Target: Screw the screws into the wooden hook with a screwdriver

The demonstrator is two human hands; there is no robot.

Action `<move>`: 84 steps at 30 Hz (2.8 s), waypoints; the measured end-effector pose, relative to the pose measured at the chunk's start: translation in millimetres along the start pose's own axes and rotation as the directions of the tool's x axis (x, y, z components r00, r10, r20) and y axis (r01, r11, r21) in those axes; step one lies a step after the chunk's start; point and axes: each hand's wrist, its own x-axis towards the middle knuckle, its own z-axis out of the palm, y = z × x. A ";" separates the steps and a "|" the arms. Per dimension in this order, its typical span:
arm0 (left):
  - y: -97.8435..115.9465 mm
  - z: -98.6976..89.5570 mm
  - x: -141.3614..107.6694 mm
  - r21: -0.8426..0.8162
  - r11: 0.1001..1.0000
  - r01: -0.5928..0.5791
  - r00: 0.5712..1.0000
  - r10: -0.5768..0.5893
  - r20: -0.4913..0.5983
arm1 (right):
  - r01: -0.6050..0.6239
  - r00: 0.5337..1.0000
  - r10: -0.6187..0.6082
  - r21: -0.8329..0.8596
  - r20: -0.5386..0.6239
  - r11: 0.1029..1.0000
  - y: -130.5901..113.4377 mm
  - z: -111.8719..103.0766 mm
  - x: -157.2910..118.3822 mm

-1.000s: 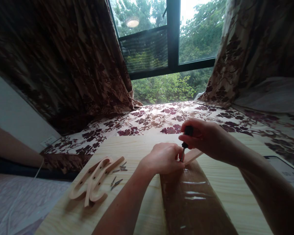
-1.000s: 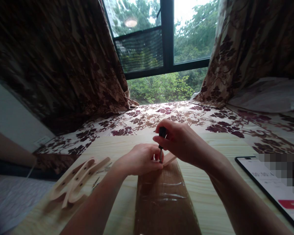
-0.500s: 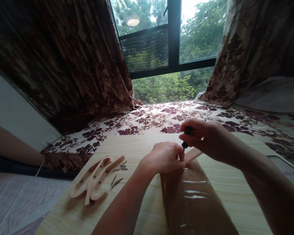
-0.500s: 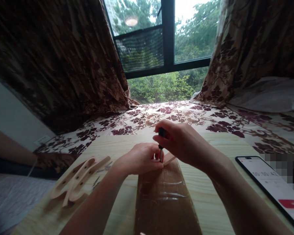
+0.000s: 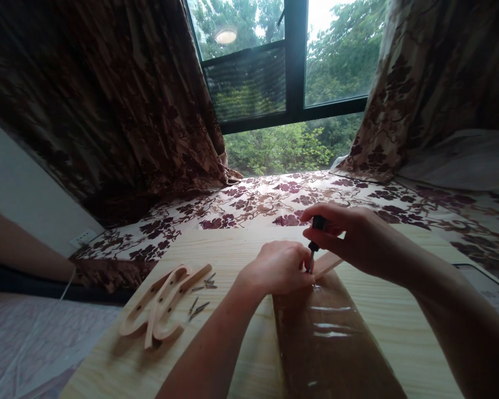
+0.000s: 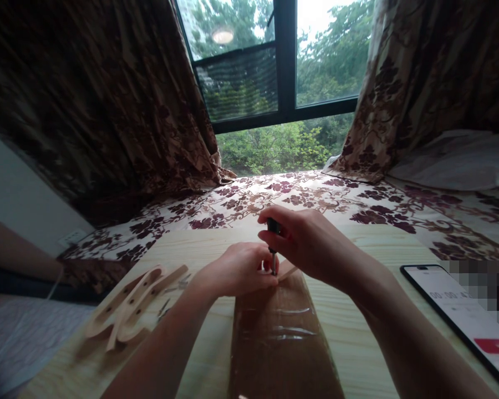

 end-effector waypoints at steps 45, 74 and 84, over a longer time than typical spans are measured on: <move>-2.3 -0.9 -3.1 -0.022 1.000 -0.022 1.000 0.022 0.001 | -0.064 0.995 0.058 -0.067 -0.080 0.996 -1.7 3.7 2.7; -2.4 -8.5 -6.4 -0.052 0.999 0.000 0.999 0.002 0.044 | -0.048 0.993 0.048 0.005 -0.104 0.999 -6.8 0.9 0.6; -4.1 -6.3 -5.6 -0.057 0.998 -0.016 1.000 0.018 0.026 | -0.045 0.996 0.043 -0.021 -0.080 0.999 -5.2 3.9 0.6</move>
